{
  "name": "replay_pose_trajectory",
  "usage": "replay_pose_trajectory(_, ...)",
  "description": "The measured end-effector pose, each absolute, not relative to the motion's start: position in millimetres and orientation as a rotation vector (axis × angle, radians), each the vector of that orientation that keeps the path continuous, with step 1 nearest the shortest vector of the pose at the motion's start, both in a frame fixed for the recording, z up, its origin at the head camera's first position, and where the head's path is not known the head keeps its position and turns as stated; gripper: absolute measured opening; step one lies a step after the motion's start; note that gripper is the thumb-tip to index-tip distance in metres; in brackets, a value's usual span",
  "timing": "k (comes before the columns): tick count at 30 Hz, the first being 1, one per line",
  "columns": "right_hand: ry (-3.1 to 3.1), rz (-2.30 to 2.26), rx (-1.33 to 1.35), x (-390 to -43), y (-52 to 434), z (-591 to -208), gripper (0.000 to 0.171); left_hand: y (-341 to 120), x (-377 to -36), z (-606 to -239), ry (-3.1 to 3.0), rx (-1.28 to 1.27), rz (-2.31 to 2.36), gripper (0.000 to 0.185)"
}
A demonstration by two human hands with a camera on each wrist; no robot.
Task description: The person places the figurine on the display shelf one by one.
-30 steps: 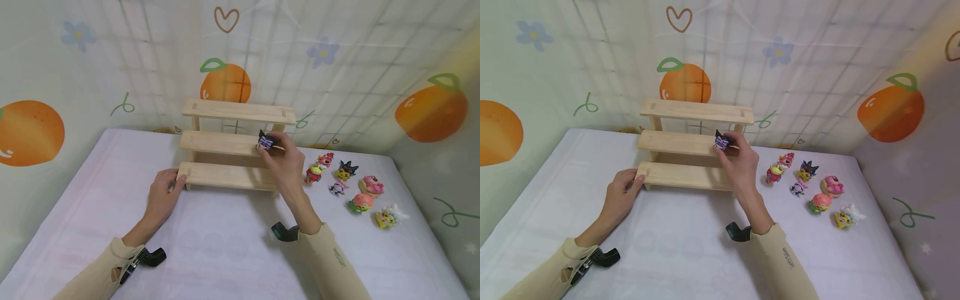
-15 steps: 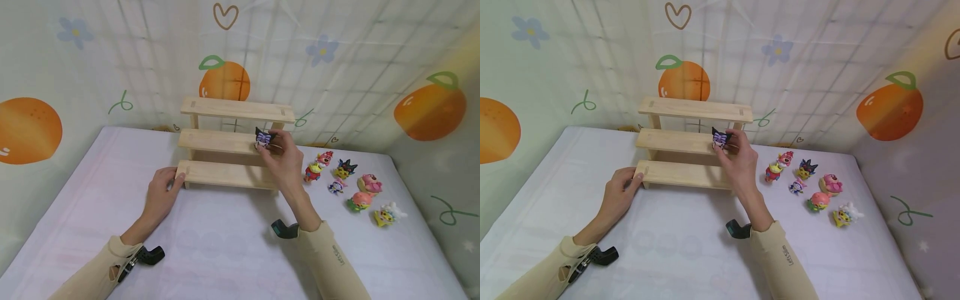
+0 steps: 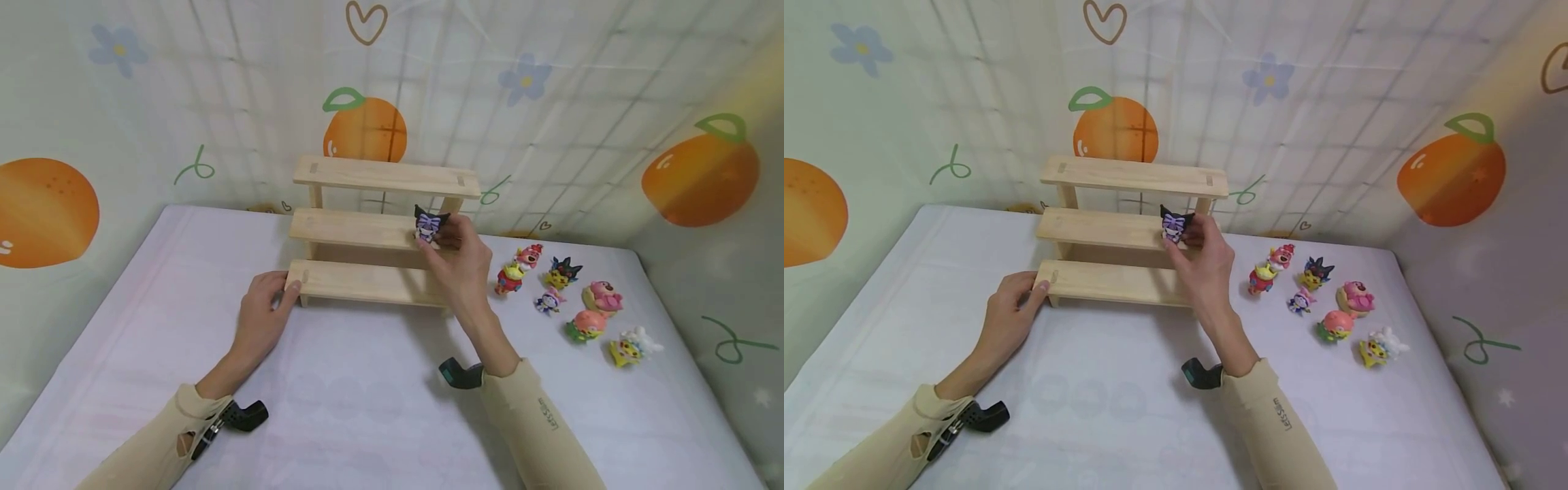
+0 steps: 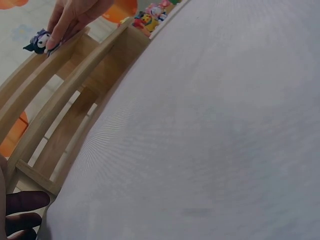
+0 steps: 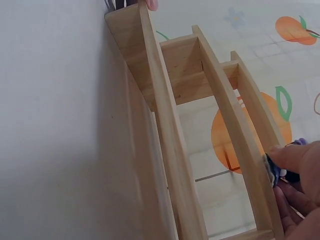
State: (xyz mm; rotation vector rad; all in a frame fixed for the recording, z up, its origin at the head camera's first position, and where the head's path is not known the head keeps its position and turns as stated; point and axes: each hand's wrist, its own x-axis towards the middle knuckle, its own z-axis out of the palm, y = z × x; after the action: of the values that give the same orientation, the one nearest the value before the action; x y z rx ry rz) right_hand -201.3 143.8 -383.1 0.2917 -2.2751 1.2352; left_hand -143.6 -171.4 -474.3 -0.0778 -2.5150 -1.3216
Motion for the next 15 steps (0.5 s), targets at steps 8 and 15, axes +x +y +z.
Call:
replay_pose_trajectory(8, -2.268, 1.252, 0.305, -202.0, 141.1, -382.4, 0.046, -170.4, -144.8, -474.8, -2.507, -0.074, -1.316, 0.038)
replay_pose_trajectory(15, -2.290, 1.250, 0.315, -203.0, 132.2, -380.4, 0.045, -169.4, -143.4, -474.4, -2.507, -0.065, -1.319, 0.038)
